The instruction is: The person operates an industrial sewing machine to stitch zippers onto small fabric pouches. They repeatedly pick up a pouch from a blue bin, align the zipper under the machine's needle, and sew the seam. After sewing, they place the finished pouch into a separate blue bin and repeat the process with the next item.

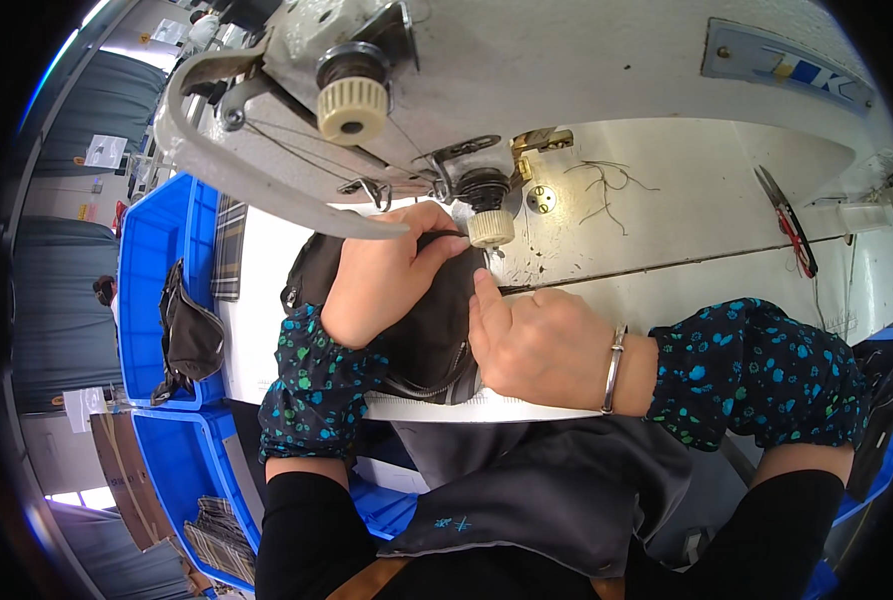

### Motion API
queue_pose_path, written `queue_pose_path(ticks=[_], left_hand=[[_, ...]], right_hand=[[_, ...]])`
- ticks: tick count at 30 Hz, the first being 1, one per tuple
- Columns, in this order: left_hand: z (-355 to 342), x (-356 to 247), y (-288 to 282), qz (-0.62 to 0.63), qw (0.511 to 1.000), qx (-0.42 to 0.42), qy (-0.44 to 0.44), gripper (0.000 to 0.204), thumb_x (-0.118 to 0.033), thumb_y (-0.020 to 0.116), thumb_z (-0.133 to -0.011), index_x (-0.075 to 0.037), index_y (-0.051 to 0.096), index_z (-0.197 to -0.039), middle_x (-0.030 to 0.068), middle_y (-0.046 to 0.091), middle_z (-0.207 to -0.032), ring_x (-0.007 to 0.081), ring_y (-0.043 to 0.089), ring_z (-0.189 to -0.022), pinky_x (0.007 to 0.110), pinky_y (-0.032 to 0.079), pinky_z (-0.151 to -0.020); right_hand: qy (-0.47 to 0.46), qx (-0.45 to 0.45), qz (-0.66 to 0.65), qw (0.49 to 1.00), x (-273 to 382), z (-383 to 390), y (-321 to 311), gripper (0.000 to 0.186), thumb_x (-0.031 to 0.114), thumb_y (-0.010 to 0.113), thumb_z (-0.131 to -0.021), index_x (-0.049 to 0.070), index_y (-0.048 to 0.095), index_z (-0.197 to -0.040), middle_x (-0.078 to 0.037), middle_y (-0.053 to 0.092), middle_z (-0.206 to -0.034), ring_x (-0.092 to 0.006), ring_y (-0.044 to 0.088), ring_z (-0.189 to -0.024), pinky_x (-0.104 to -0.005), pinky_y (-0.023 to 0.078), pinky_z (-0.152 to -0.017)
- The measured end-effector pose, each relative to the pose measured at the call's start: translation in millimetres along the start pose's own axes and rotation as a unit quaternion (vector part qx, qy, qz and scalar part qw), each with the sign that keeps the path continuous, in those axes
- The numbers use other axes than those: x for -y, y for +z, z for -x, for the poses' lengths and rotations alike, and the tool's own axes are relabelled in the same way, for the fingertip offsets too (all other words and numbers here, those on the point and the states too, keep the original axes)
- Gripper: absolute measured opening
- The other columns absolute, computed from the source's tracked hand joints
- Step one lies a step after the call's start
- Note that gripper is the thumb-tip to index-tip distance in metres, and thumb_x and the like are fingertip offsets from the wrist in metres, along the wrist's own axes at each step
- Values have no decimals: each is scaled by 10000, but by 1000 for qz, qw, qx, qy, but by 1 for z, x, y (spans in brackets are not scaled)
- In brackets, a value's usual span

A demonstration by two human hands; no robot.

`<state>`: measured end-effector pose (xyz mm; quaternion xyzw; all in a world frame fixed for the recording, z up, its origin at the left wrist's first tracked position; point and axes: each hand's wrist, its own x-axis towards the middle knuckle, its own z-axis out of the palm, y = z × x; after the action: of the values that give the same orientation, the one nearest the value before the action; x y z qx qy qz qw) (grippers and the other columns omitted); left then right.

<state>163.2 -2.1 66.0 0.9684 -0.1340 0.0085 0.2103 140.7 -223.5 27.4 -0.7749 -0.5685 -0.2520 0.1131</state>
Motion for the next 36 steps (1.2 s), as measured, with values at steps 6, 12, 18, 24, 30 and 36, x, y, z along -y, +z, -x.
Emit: queue_pose_path(ticks=[6,12,18,24,30,36], left_hand=[[0,-4,1,1,1000,-16,-18,156,-222,773,-888,-69,750,-900,158,738,-800,379,726,-774,471,552,-668],[2,-3,3,-11,999,-33,-1,152,-177,801,-886,-55,727,-938,117,722,-819,332,690,-757,415,513,-660],[10,-7,6,-100,992,-68,20,169,-244,769,-898,-83,715,-897,65,741,-879,303,686,-913,463,461,-805],[5,2,13,-70,996,-56,25,168,-239,760,-904,-75,723,-895,83,750,-879,316,695,-897,482,429,-803],[-16,22,26,-29,992,-116,36,207,-234,781,-880,-79,794,-1015,112,755,-872,350,707,-874,478,423,-792],[-32,31,38,-16,985,-159,59,159,-238,778,-884,-128,798,-998,111,754,-881,356,694,-850,478,421,-785]], right_hand=[[2,2,4,1000,0,1,1,288,121,710,-824,-95,764,-1008,-364,742,-1081,-138,619,-492,-268,471,-449],[3,5,5,1000,0,0,0,269,107,707,-842,-102,758,-1004,-374,737,-1081,-133,613,-483,-272,469,-435],[7,13,10,1000,1,-1,-2,256,97,704,-846,-105,755,-996,-378,734,-1085,-131,611,-477,-280,482,-435],[9,9,10,1000,-3,-1,0,253,88,712,-842,-97,753,-1010,-359,741,-1081,-134,602,-459,-287,482,-428],[35,15,20,999,-19,-5,6,248,74,702,-851,-75,753,-1043,-287,760,-1098,-157,613,-468,-302,487,-434],[48,44,15,998,-29,-4,7,324,90,681,-849,-55,752,-1129,-239,747,-1202,-168,634,-549,-309,494,-479]])
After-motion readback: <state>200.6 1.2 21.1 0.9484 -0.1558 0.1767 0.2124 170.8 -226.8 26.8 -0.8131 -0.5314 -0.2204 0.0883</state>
